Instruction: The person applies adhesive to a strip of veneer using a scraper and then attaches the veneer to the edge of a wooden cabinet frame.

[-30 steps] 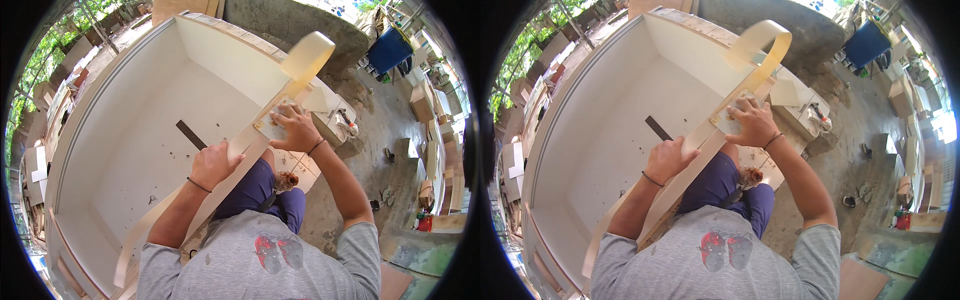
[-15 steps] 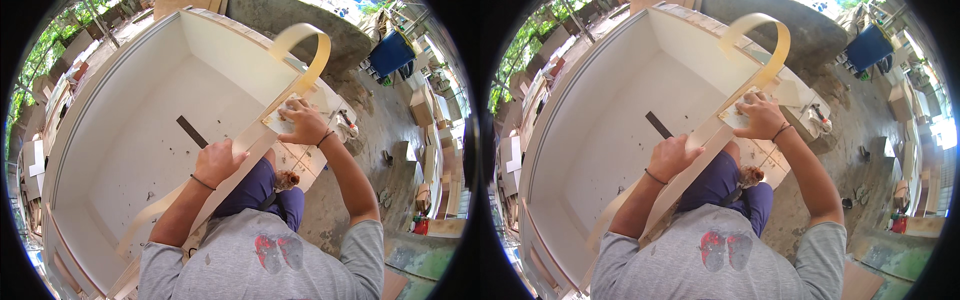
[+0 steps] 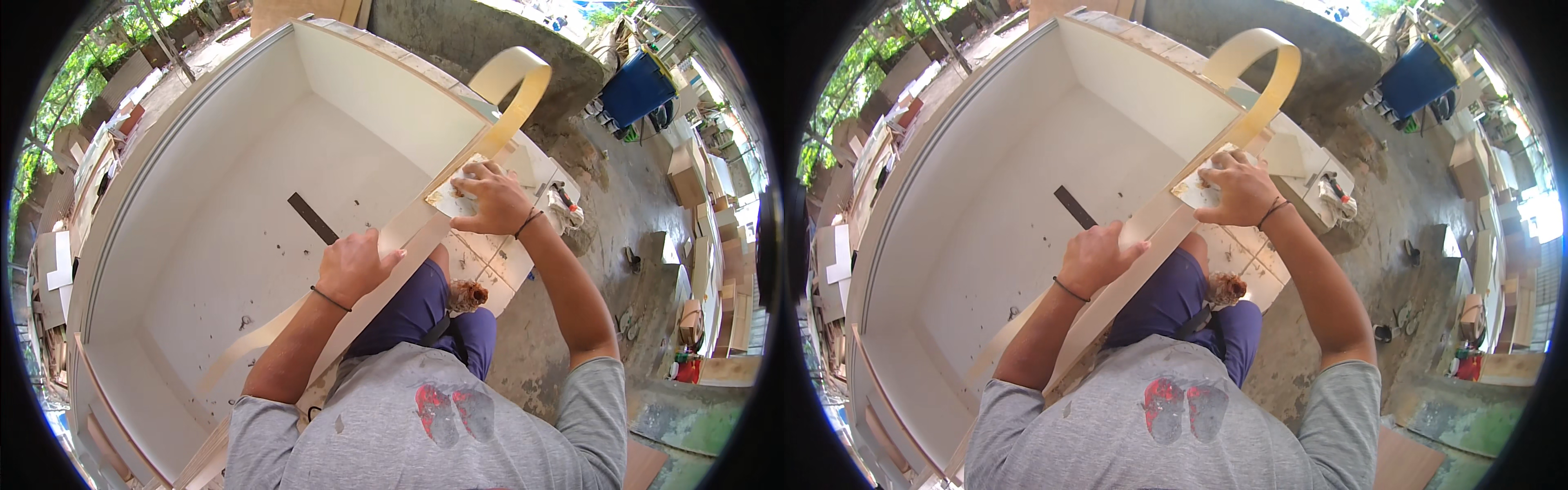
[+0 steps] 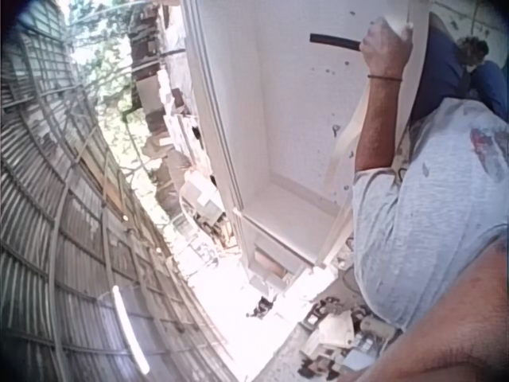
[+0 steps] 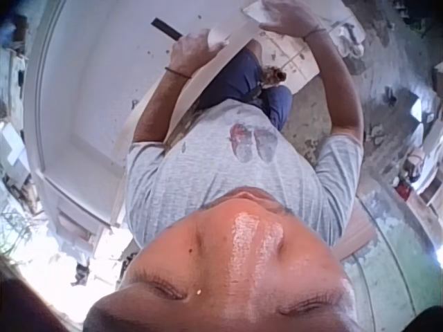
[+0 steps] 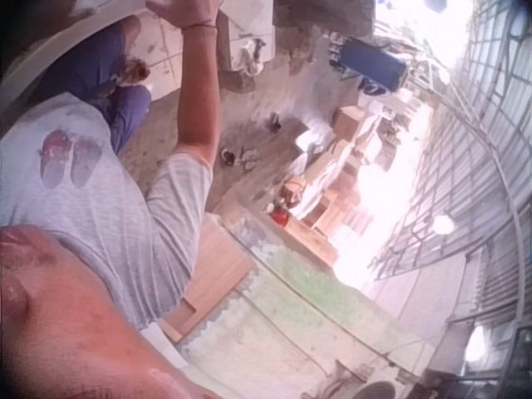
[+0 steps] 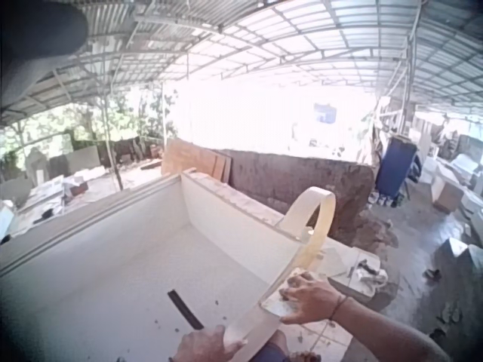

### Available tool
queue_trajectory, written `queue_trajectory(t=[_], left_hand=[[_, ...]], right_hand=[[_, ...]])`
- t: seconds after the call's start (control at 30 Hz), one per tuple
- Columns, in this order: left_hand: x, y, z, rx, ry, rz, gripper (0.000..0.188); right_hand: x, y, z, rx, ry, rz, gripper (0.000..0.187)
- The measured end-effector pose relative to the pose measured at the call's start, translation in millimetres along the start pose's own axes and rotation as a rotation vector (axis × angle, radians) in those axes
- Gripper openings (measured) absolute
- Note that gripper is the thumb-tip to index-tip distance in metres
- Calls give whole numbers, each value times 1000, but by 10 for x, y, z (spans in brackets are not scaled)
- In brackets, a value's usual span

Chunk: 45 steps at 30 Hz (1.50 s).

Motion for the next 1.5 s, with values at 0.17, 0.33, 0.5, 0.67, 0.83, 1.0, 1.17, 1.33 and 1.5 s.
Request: queue_trajectory(t=[0.17, 0.33, 0.5, 0.67, 0.83, 1.0, 1.17, 1.33, 1.5], left_hand=[[-35, 6, -3, -1, -7, 7, 55], [-15, 5, -5, 21, 12, 15, 56], [-4, -7, -15, 26, -12, 25, 56], [-7, 15, 22, 19, -6, 37, 57], [-38, 41, 37, -10, 11, 2, 57], [15, 90, -46, -15, 14, 60, 57], [1, 347, -267, 35, -2, 126, 59], [-77, 526, -297, 34, 7, 140, 65], [-23, 284, -53, -180, -11, -90, 68]], right_hand=[[-85, 22, 46, 8, -22, -77, 72], [-32, 20, 77, -19, -43, 14, 72], [-79, -72, 9, 8, 10, -32, 69], [7, -125, 28, -2, 18, 21, 63], [151, -276, 10, -54, -70, 208, 62], [354, -383, 13, -1, 241, 0, 64], [259, -202, -75, 54, 911, -12, 58], [16, -38, -166, 54, 950, 5, 57], [95, -52, -8, 123, 682, -15, 58]])
Point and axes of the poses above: each hand's wrist, its own y-axis towards the middle knuckle, its own x-axis out of the back of the hand, z = x × y, the point moved 4 cm from there along y, towards the middle knuckle, and after that the axes turned 13 degrees about -y, right-handed, at the moved point
